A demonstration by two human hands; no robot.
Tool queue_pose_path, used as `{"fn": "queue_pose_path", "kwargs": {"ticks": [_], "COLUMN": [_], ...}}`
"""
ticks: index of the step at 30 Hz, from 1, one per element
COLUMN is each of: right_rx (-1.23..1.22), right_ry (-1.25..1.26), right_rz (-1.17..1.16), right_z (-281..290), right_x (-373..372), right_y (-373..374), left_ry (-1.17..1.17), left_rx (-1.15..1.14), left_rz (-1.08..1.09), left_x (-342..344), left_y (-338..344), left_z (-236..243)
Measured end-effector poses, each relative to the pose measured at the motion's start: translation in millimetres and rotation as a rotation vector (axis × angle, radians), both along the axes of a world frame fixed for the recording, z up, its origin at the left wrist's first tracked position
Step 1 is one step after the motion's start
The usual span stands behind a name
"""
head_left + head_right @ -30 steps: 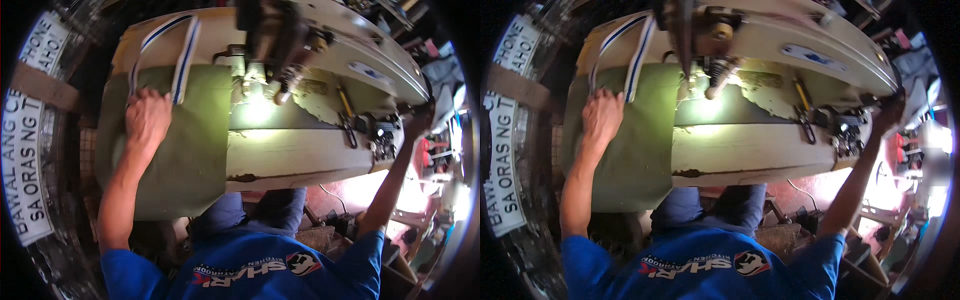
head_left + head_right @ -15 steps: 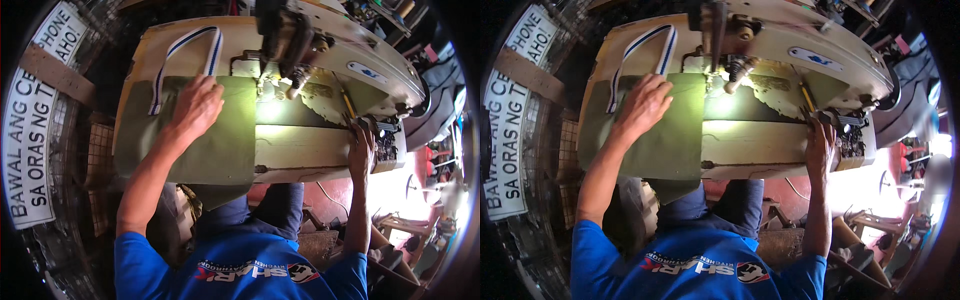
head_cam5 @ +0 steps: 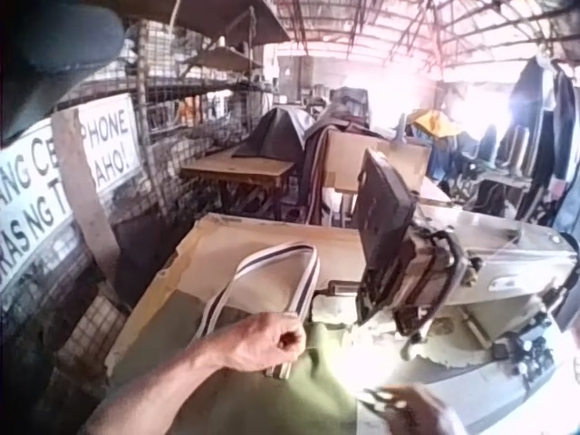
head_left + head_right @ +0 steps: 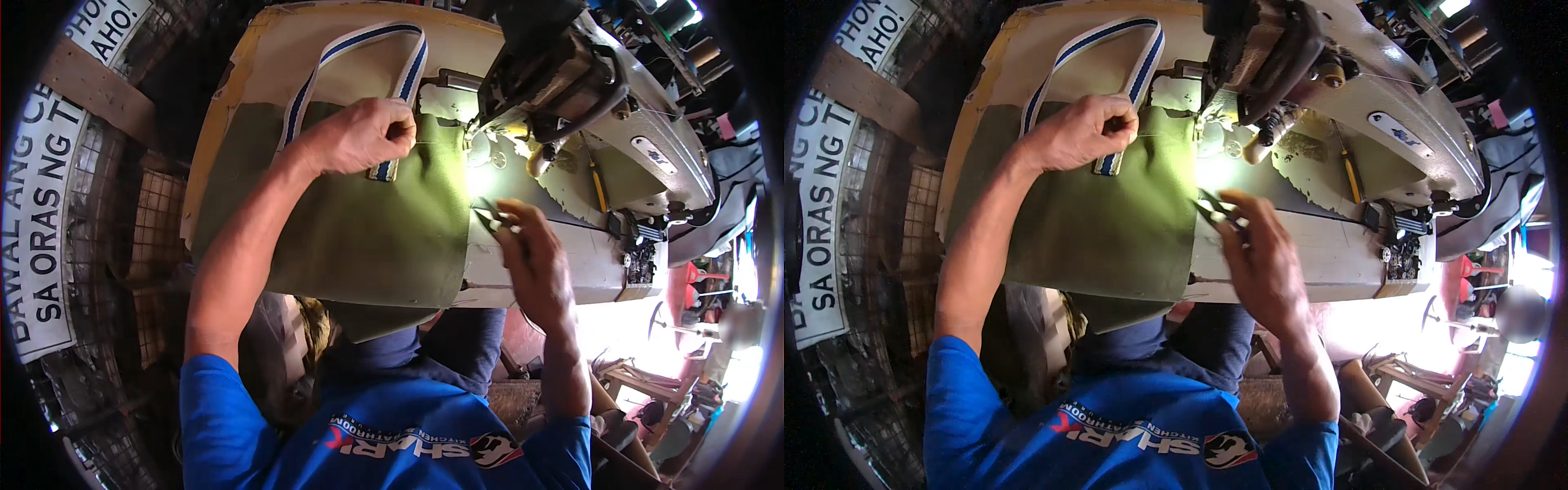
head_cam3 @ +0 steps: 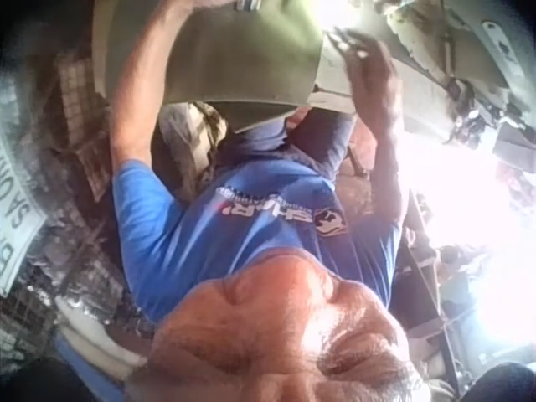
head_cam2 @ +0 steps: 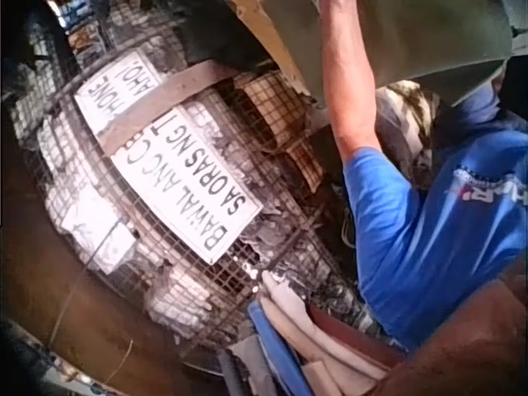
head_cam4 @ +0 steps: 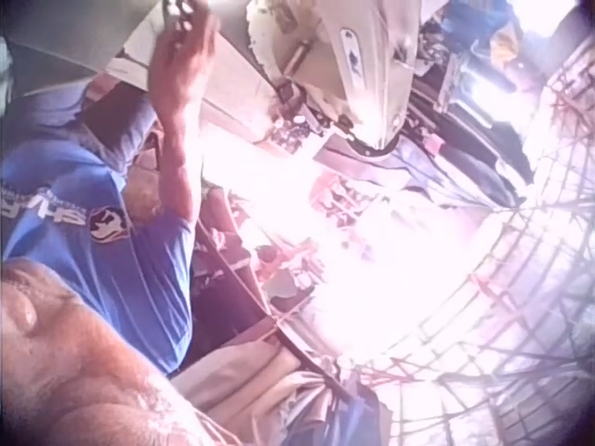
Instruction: Sewing a strap to fabric using an industrial sewing machine to create a bag.
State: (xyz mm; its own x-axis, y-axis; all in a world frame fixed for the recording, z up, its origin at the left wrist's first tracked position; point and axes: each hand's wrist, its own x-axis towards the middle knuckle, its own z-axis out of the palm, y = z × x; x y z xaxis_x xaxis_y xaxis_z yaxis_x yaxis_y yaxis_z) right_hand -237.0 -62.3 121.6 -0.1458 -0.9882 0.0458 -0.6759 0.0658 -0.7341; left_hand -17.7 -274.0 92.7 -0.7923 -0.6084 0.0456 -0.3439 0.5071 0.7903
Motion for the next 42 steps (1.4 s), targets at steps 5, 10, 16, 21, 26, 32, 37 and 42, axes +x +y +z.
{"fn": "queue_pose_path", "kwargs": {"ticks": [5,10,16,21,26,32,37,42], "right_rx": [0.228,0.067,0.215,0.245,0.163,-0.001,-0.008,0.088], "right_ry": [-0.059,0.017,-0.005,-0.073,-0.077,0.005,0.066,-0.149], "right_rz": [0.006,0.060,0.019,-0.026,-0.058,0.001,0.081,0.102], "right_z": [-6,-18,-6,-10,-18,-26,-30,-23], "right_x": [41,57,53,48,51,61,64,59], "right_y": [-58,-87,-67,-41,-54,-83,-92,-63], "left_ry": [0.113,0.082,0.100,0.086,0.143,0.096,0.196,0.308], "left_rx": [0.051,0.030,-0.117,-0.539,-0.116,0.170,0.253,0.269], "left_rz": [-0.058,-0.036,-0.001,0.017,0.010,0.018,0.013,0.203], "left_x": [8,9,0,-13,-8,2,1,-3], "left_y": [-6,-6,-2,19,2,-4,-5,-4], "left_z": [-1,-4,-11,-21,-10,1,-6,-2]}}
